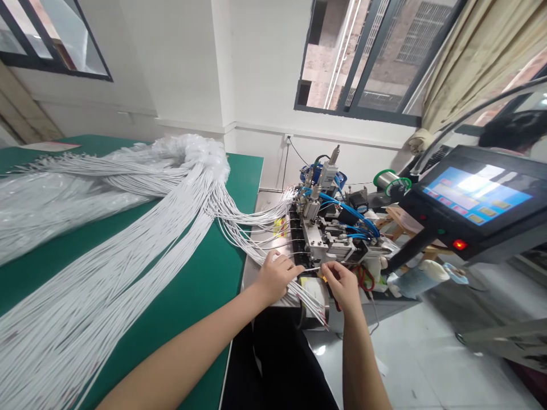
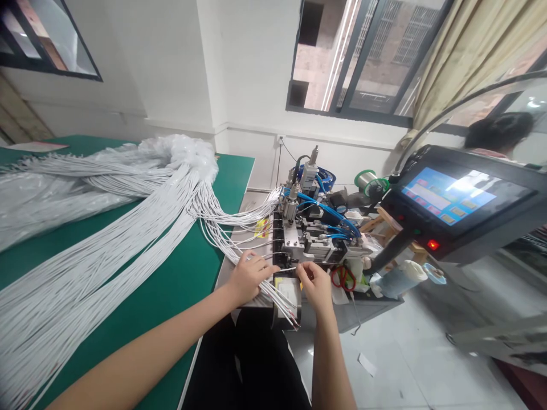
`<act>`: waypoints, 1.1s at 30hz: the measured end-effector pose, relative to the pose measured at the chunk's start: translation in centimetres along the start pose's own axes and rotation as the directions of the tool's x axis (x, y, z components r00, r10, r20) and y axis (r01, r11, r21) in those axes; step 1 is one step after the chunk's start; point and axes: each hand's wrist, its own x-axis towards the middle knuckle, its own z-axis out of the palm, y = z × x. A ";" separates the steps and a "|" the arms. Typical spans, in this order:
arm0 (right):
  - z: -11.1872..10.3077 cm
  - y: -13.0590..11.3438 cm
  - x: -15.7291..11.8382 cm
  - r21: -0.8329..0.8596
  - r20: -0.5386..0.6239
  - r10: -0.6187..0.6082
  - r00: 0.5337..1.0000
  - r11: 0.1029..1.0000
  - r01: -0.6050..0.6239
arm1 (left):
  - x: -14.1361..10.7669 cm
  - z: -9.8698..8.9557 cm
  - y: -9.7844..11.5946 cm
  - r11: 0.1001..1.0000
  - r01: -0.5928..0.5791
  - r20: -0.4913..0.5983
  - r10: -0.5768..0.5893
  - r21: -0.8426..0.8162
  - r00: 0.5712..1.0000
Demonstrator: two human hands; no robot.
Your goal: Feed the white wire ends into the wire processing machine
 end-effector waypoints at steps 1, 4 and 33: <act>0.0 0.3 0.0 -0.035 0.007 -0.007 1.000 0.999 0.008 | 0.0 0.0 0.0 1.000 0.002 0.002 -0.002 -0.003 1.000; 0.1 0.9 0.1 -0.049 0.023 -0.013 1.000 0.999 0.014 | 0.1 0.2 0.0 1.000 0.010 -0.024 -0.010 -0.011 1.000; 3.0 2.5 0.9 0.524 0.170 0.290 0.942 0.783 -0.335 | 0.1 1.1 0.0 0.993 0.106 0.040 -0.104 -0.053 0.994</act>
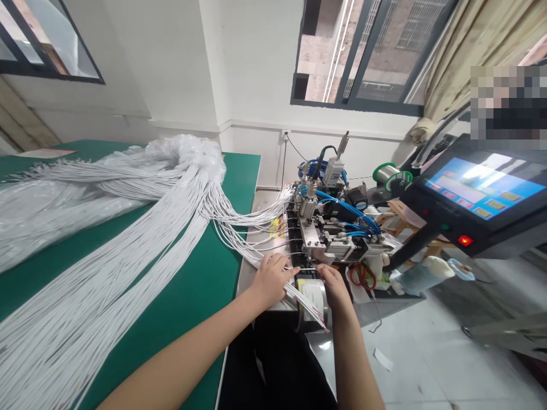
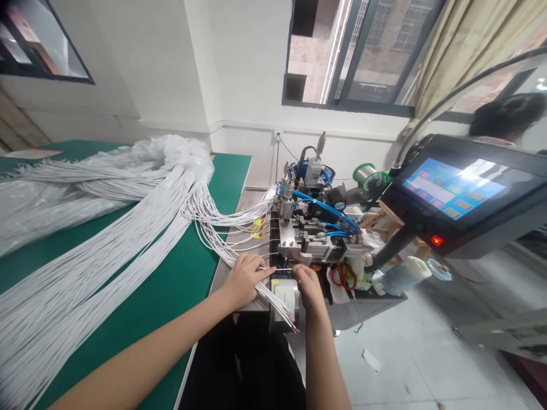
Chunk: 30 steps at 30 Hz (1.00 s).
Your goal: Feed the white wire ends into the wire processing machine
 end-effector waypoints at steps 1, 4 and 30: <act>0.0 0.0 0.0 0.006 -0.002 0.008 1.000 1.000 -0.008 | 0.0 0.0 0.0 1.000 0.001 -0.003 -0.001 -0.001 1.000; 0.0 0.1 0.1 0.012 -0.006 0.027 1.000 1.000 -0.027 | 0.0 -0.1 0.1 1.000 -0.001 -0.011 0.001 -0.001 1.000; -3.0 -4.9 -6.4 -0.472 0.165 -0.183 0.969 0.848 0.241 | 0.0 -0.9 0.5 0.990 0.133 -0.062 -0.130 0.045 0.990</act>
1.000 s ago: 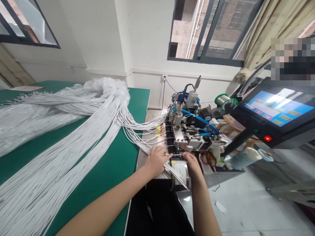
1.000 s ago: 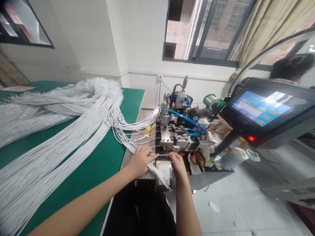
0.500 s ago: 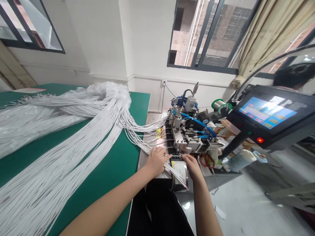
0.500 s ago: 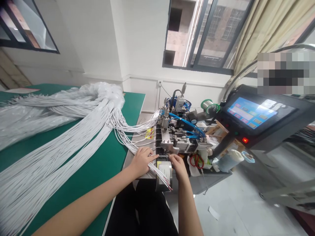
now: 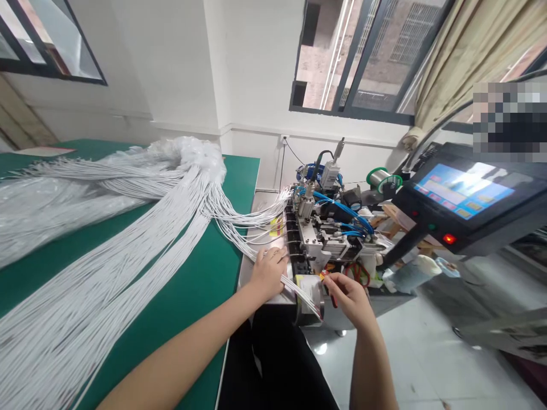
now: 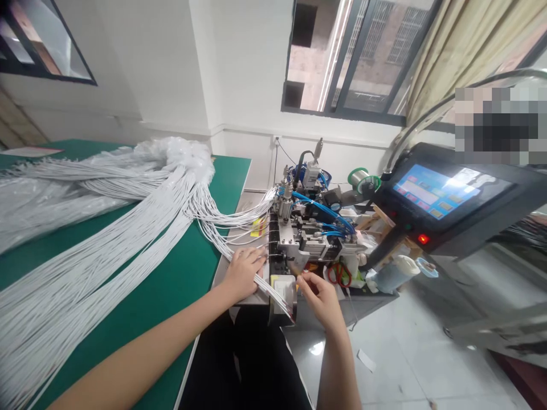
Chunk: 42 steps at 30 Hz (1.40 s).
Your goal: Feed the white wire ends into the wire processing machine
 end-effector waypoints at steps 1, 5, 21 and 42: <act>-0.2 -0.4 -0.3 -0.036 0.039 -0.014 0.999 0.999 0.015 | 0.0 0.1 0.0 1.000 0.002 -0.003 -0.002 0.004 1.000; -0.6 -1.3 -1.1 -0.133 0.171 -0.046 0.984 0.989 0.069 | 0.0 0.2 0.0 1.000 -0.008 -0.060 0.009 0.021 0.998; -0.7 -0.8 -0.8 -0.058 0.223 -0.052 0.973 0.996 0.066 | -0.1 0.0 -0.4 0.974 -0.215 -0.139 0.203 -0.078 0.969; 4.2 0.6 2.8 0.501 -0.234 0.046 0.971 0.862 0.080 | 0.0 -0.1 -0.4 0.918 -0.380 -0.150 0.362 -0.111 0.920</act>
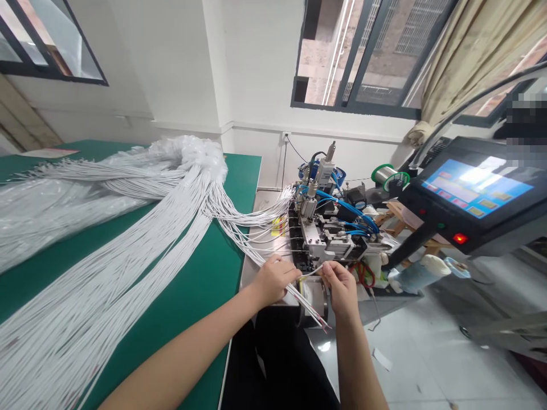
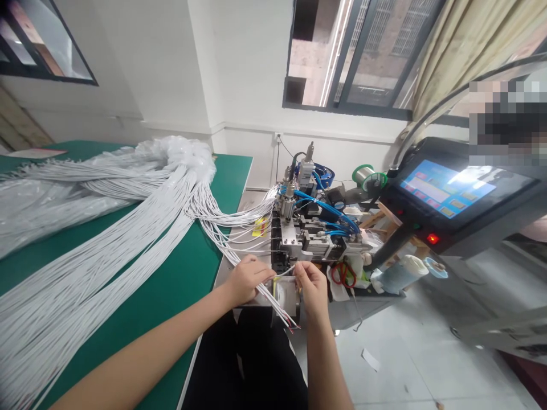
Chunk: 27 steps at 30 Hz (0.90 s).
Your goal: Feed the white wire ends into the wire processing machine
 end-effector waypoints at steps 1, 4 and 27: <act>-0.1 0.0 0.2 -0.005 0.006 -0.006 1.000 1.000 0.006 | 0.0 -0.1 0.0 1.000 0.011 0.008 -0.011 0.002 1.000; -0.9 0.1 0.7 -0.154 0.021 -0.020 1.000 0.988 0.023 | 0.0 -0.3 0.2 0.998 0.067 0.031 -0.068 0.017 0.997; -2.0 2.6 3.3 -0.244 0.185 0.185 0.965 0.960 -0.138 | -0.1 0.6 0.1 0.961 0.243 0.109 -0.257 0.128 0.960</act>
